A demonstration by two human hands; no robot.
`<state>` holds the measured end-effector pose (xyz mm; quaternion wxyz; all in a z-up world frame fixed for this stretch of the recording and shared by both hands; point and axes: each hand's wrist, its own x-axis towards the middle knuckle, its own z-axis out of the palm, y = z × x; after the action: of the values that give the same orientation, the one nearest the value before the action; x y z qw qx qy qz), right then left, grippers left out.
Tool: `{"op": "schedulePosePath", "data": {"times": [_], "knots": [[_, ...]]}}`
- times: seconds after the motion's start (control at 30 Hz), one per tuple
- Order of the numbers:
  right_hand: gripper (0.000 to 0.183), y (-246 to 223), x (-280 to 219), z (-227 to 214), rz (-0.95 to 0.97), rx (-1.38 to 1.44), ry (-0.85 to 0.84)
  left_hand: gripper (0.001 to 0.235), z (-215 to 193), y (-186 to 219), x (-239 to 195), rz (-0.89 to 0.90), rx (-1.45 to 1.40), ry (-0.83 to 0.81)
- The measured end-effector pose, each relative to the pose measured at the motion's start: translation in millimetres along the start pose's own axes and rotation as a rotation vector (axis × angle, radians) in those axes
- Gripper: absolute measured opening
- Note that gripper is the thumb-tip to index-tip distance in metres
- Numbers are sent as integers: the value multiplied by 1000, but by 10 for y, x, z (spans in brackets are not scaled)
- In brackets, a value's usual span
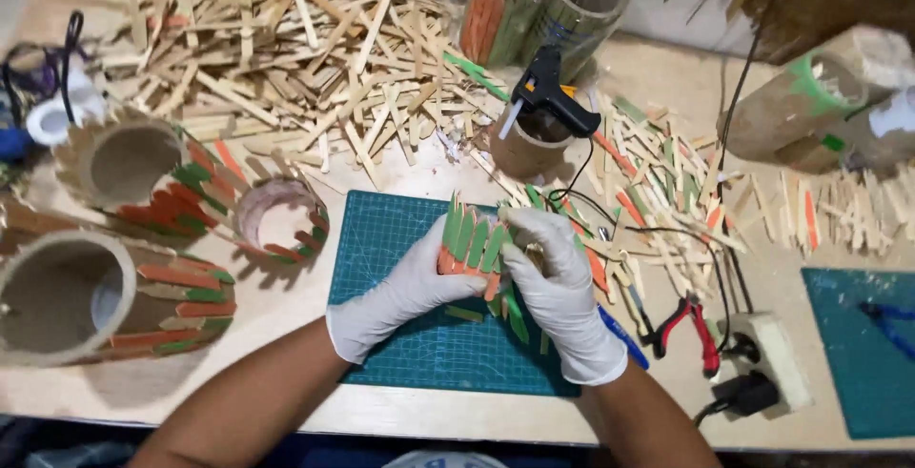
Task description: Assembling decorative containers by gluing colored popsicle sticks onto cylindrical bases using a hot glue gun.
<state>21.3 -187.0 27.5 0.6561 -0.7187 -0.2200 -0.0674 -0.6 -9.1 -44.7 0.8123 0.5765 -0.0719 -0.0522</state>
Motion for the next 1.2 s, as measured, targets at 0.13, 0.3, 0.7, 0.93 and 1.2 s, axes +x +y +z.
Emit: {"op": "schedulePosePath", "data": {"times": [0.13,0.3,0.7,0.93,1.2], "knots": [[36,18,51,15,-27,69,-24,85,-54,74,16,-8,4,1],[42,-23,92,-18,-219,-136,-63,83,-26,107,-22,30,79,3],[46,-134,43,36,-49,-141,-22,85,-35,123,17,-22,-44,6],[40,92,11,-15,93,75,-20,85,-56,-11,-5,-13,-1,36],[31,129,-34,-27,131,8,-45,67,145,653,-51,-69,67,-2]]}}
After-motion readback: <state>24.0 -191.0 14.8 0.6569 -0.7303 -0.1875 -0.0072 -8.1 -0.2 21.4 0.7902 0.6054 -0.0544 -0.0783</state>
